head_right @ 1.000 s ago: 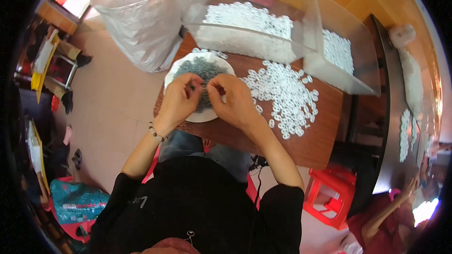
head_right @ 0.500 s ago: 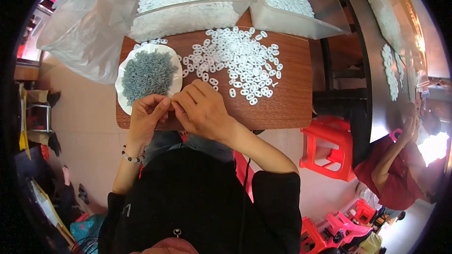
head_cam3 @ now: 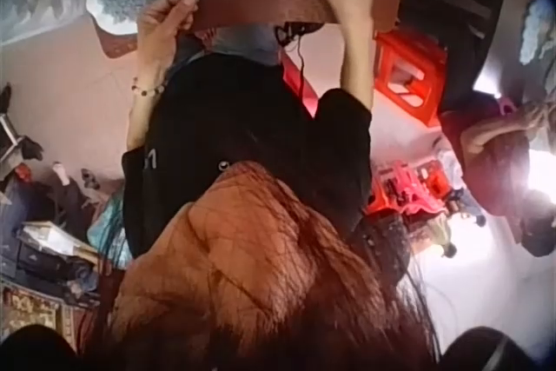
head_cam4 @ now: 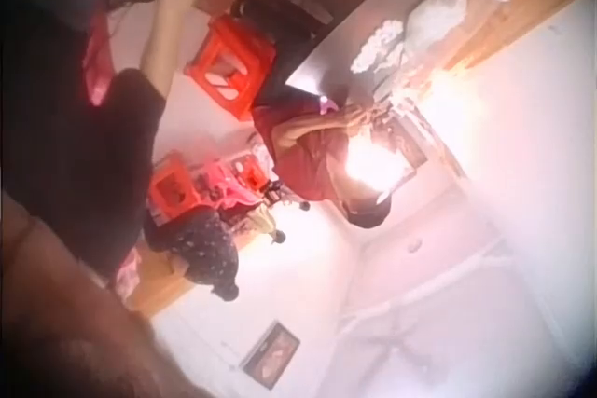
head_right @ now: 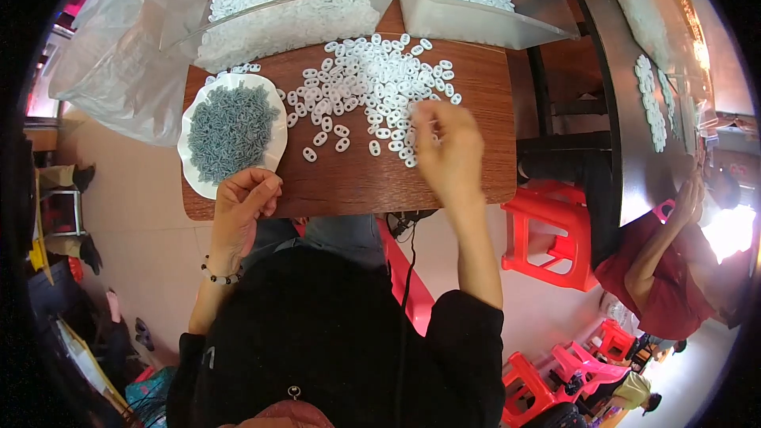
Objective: Assembling small grey components into white plastic parts by hand.
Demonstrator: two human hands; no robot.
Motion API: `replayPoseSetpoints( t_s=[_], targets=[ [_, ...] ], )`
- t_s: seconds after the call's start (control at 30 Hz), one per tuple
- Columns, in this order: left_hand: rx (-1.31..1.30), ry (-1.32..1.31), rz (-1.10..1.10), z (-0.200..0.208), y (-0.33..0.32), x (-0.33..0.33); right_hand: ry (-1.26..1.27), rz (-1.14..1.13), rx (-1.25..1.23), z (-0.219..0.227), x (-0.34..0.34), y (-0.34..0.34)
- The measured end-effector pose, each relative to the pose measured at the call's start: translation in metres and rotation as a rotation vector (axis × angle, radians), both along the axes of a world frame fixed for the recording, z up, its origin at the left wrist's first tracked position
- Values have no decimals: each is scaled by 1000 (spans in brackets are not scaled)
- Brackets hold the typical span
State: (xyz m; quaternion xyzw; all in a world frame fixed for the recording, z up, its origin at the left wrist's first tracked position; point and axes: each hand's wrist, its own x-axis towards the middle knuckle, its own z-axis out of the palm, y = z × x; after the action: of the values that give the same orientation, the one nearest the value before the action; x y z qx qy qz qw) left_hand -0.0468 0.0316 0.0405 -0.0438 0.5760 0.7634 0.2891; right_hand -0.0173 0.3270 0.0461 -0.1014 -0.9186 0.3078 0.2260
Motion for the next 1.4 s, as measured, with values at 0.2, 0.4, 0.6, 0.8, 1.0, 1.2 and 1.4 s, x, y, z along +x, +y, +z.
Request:
replayPoseSetpoints(
  t_s=[0.2,0.4,0.6,0.8,1.0,1.2,1.4],
  targets=[
    [-5,65,-23,1,7,3,-165,-138,133,-16,-1,56],
    [-138,159,44,2,4,10,-201,-63,109,-21,-16,40],
    [-277,436,391,-6,-19,10,-93,119,86,-14,-38,6],
    [-211,429,519,-11,-34,1,87,495,192,-17,-69,-44],
    [-252,448,571,-19,-43,1,75,642,324,-33,-94,-69],
    [-235,443,534,-21,-47,-2,-5,586,338,-27,-84,-39],
    [-267,443,448,-23,-45,-5,-38,487,363,-4,-73,-15]
  ],
)
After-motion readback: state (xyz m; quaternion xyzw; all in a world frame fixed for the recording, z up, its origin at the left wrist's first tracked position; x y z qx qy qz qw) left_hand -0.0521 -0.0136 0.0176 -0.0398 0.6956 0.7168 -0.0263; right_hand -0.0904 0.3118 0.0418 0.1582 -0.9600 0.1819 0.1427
